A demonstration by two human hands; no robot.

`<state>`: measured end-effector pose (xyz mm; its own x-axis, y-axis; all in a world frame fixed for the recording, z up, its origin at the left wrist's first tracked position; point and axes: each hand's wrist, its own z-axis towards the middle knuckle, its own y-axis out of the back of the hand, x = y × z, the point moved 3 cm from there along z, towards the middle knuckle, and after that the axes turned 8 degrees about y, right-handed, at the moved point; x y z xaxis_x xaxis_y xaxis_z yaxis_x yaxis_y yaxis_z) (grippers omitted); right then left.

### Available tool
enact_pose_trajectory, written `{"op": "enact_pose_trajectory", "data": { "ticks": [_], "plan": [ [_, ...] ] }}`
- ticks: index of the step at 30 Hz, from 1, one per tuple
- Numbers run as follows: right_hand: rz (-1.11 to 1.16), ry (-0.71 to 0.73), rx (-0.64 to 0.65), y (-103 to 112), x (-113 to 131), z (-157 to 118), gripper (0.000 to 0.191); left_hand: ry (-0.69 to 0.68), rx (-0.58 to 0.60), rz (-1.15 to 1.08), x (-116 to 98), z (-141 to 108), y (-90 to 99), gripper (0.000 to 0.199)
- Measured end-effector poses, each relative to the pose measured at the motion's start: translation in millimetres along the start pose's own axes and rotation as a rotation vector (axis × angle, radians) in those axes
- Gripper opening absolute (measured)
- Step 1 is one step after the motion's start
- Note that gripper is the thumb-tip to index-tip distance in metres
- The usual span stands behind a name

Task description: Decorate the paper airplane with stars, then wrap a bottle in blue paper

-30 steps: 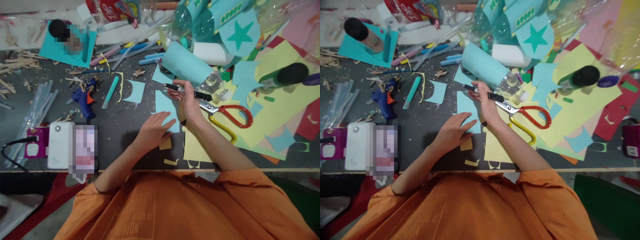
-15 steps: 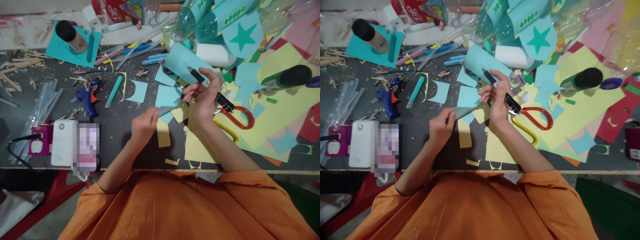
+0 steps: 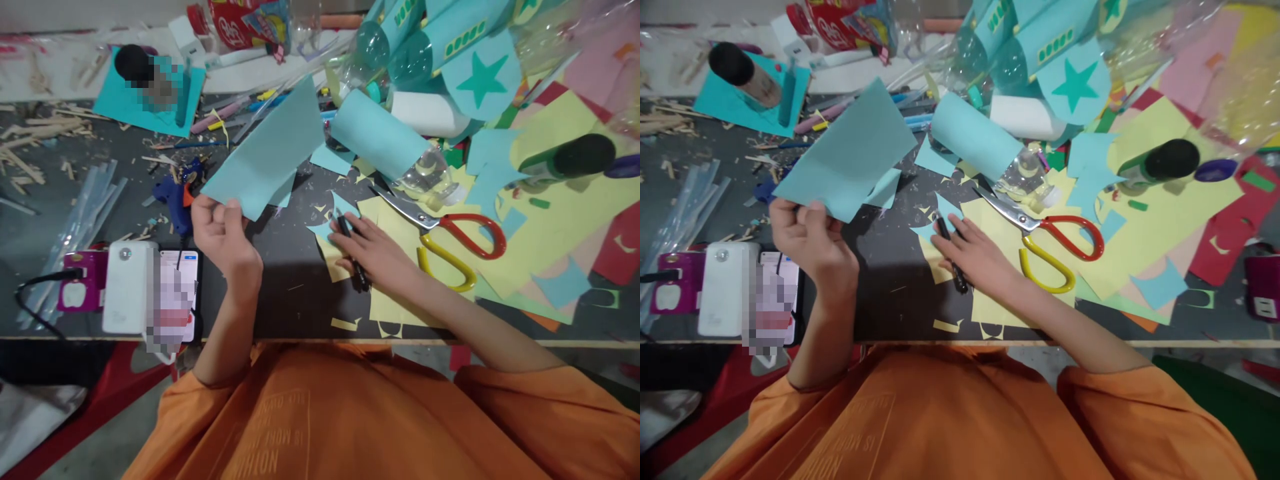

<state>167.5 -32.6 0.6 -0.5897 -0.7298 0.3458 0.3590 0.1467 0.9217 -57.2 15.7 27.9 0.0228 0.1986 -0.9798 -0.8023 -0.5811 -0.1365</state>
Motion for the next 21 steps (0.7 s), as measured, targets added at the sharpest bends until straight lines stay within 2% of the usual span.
{"op": "enact_pose_trajectory", "data": {
  "ticks": [3,7,10,13,18,21],
  "plan": [
    [-0.031,-0.041,-0.044,10.3,-10.1,-1.8,0.035,-0.028,-0.024,0.016,-4.5,-4.1,-1.2,0.029],
    [-0.029,-0.064,-0.110,13.4,-2.0,3.3,0.034,-0.041,-0.025,0.060,-0.4,-4.2,-0.6,0.037],
    [0.032,0.011,-0.033,3.0,9.0,8.5,0.040,-0.060,-0.008,0.018,3.9,-4.2,1.4,0.035],
    [0.034,0.044,0.030,-4.7,8.4,9.1,0.042,-0.043,0.018,-0.007,5.5,-5.8,2.7,0.029],
    [-0.026,-0.005,-0.036,2.3,-7.3,3.1,0.039,-0.040,0.035,-0.042,5.2,-8.7,3.1,0.027],
    [-0.079,0.030,-0.077,7.7,-7.8,0.6,0.038,-0.023,0.054,-0.099,4.8,-10.1,1.1,0.025]
  ]
}}
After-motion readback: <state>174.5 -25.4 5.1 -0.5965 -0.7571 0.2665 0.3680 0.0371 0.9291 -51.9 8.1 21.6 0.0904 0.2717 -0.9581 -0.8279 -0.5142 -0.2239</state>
